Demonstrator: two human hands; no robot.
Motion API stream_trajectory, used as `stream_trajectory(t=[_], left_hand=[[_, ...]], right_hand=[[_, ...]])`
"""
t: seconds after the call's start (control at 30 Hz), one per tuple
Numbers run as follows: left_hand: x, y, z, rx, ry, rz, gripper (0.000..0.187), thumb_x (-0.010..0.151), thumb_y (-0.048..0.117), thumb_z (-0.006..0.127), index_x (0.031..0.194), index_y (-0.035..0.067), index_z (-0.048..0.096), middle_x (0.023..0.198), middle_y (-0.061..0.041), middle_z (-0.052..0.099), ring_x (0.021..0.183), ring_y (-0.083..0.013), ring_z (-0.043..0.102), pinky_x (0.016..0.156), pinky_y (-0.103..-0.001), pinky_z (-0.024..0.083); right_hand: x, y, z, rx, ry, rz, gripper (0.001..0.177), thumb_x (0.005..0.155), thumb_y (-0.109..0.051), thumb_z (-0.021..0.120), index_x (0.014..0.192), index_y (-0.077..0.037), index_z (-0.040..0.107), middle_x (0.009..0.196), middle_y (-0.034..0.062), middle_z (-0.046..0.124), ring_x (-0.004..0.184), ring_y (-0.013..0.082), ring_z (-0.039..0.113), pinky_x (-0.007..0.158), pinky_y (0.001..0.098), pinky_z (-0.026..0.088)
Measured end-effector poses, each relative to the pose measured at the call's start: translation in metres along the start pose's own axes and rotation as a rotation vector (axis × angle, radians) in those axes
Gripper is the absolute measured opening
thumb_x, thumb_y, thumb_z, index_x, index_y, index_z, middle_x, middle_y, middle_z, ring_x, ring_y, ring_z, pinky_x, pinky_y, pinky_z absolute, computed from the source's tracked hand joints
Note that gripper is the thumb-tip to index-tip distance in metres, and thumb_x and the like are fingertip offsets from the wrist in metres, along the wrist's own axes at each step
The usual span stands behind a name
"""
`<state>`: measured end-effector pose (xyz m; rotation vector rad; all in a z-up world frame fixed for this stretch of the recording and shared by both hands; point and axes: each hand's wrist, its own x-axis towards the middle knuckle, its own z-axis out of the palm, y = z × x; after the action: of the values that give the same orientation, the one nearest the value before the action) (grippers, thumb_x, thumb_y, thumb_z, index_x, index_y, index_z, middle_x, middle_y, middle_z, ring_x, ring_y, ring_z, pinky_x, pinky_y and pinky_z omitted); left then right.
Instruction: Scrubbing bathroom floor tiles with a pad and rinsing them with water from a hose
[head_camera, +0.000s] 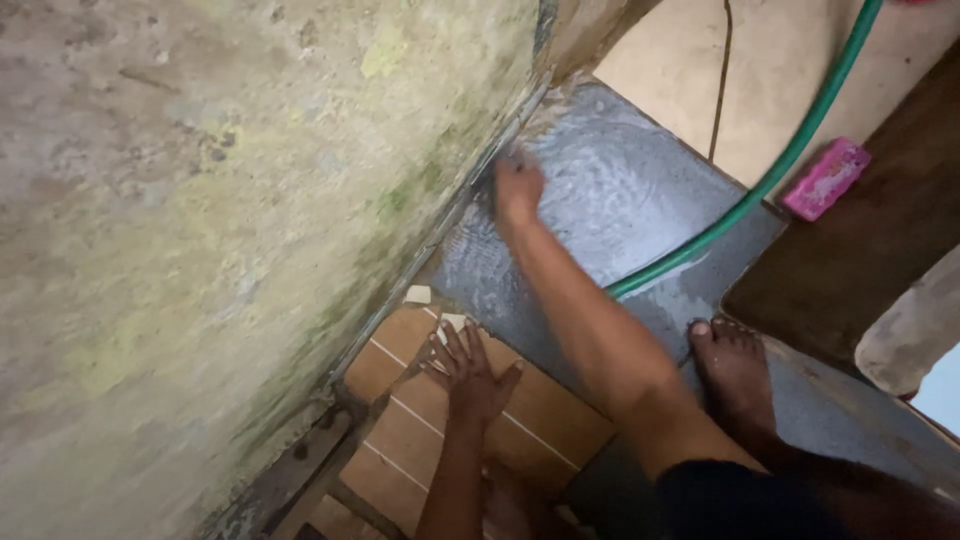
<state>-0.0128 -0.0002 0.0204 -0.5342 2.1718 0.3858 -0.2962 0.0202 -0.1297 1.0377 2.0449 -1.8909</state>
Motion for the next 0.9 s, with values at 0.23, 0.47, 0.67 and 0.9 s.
stream_trajectory(t=[0.23,0.47,0.67,0.9], left_hand=[[0.014,-0.006,0.011,0.035,0.139,0.047,0.115,0.085,0.066,0.063,0.166,0.010,0.005,0.170,-0.028,-0.007,0.153,-0.0546,-0.010,0.115,-0.076,-0.002],[0.007,-0.005,0.014,0.108,0.077,0.013,0.114,0.087,0.069,0.058,0.166,0.011,0.000,0.170,-0.028,-0.009,0.154,-0.0531,-0.010,0.115,-0.077,-0.002],[0.016,-0.014,0.028,0.050,0.072,0.011,0.120,0.084,0.080,0.052,0.166,0.017,-0.008,0.170,-0.024,-0.018,0.152,-0.0527,-0.021,0.114,-0.076,-0.008],[0.016,-0.013,0.038,0.092,0.139,0.027,0.117,0.084,0.071,0.056,0.167,0.018,-0.006,0.171,-0.023,-0.012,0.154,-0.0509,-0.015,0.114,-0.076,-0.008]], right_hand=[[-0.019,-0.036,-0.015,0.095,0.013,-0.136,0.054,0.083,-0.019,0.068,0.137,-0.015,0.067,0.124,0.0176,0.071,0.116,0.0321,0.069,0.099,0.0464,0.055],[0.046,-0.025,-0.024,0.354,0.011,-0.368,0.061,0.082,0.005,0.060,0.143,-0.004,0.056,0.140,0.0314,0.058,0.136,0.0446,0.053,0.116,0.0511,0.046],[-0.040,-0.001,-0.023,0.180,-0.156,-0.192,0.071,0.092,-0.008,0.059,0.160,-0.014,0.041,0.158,0.0257,0.043,0.149,0.0453,0.035,0.124,0.0549,0.031],[0.032,-0.010,-0.023,0.069,0.085,-0.235,0.053,0.086,-0.014,0.069,0.138,-0.021,0.064,0.127,0.0204,0.070,0.124,0.0374,0.066,0.105,0.0451,0.055]])
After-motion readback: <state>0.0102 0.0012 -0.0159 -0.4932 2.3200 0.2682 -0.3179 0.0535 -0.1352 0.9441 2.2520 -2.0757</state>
